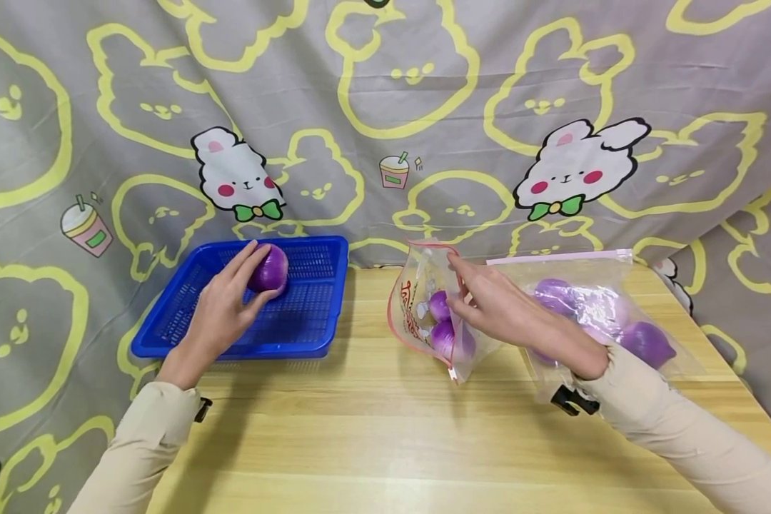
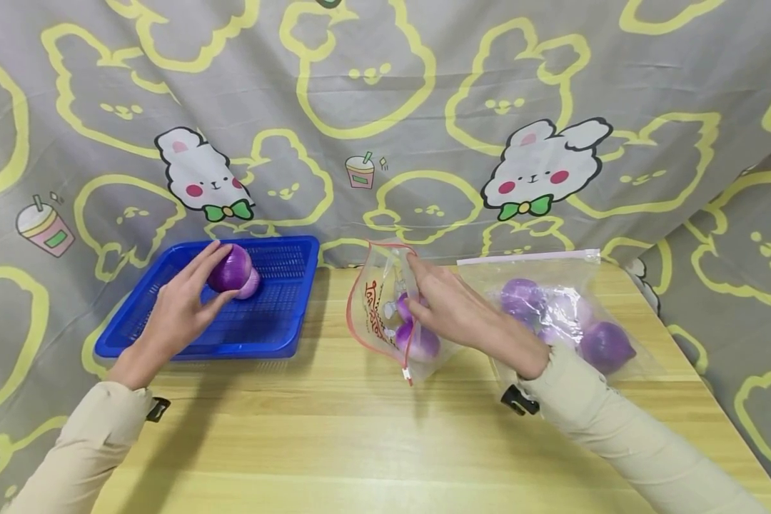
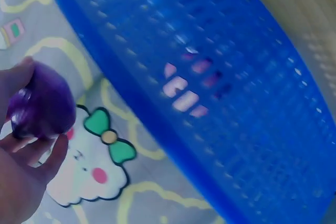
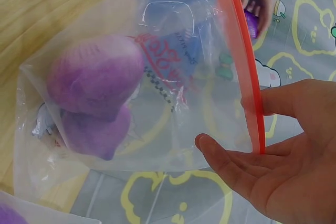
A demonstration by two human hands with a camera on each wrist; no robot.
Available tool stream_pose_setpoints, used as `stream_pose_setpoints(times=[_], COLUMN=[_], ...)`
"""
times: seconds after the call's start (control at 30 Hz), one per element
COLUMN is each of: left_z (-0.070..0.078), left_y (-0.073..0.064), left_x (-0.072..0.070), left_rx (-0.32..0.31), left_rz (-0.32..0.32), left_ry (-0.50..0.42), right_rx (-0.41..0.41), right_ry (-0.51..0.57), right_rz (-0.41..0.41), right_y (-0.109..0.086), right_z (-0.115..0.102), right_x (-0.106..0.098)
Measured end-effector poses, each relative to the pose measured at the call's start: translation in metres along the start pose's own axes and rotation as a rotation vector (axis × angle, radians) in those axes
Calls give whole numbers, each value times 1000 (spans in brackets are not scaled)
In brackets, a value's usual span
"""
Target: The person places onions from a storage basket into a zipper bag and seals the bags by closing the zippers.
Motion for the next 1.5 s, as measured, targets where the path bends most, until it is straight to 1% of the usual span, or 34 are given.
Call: stream_pose_setpoints(times=[0.1, 0.3, 0.47, 0.63, 0.8, 0.87, 1.03, 1.17, 1.3, 1.37, 1.47, 1.5], left_z=[12, 35, 55, 80, 106, 117, 141, 158, 170, 174, 180, 181], left_y=[8, 19, 27, 37, 47, 51, 61, 68, 74, 76, 75, 75], left_x=[-2, 0, 1, 2, 1, 0, 4, 9, 16, 23, 34, 37], left_rx=[28, 79, 129, 169, 248, 279, 327, 324, 312, 315, 319, 320], left_rz=[23, 20, 38, 56, 68, 84, 124, 123, 121, 100, 40, 21], left_ry=[-17, -57, -91, -109, -176, -204, -268, -301, -341, -350, -339, -333], right_rx=[-2, -24, -15, -8, -6, -7, -15, 0, -6, -20, -29, -20], right_ry=[-7, -22, -37, -38, -31, -27, -11, 5, -4, -11, -8, -3], right_rz=[6, 13, -3, -15, -16, -16, -10, -27, -38, -30, -20, -21], right_y=[-1, -1, -1, -3, -5, -6, -7, -7, -7, -7, -8, -9], right_z=[1, 1, 0, -1, -2, -2, -3, -5, -8, -9, -9, -8], right_x=[0, 0, 0, -1, -2, -2, -2, 0, 3, 4, 3, 2])
Point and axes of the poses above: each hand's wrist, its own y-axis towards the middle knuckle, its own x-axis out of the palm, z = x × y, the point moved 2 cm from there along y, towards the middle knuckle, and after that the axes turned 12 degrees about x, right-handed, at the moved point
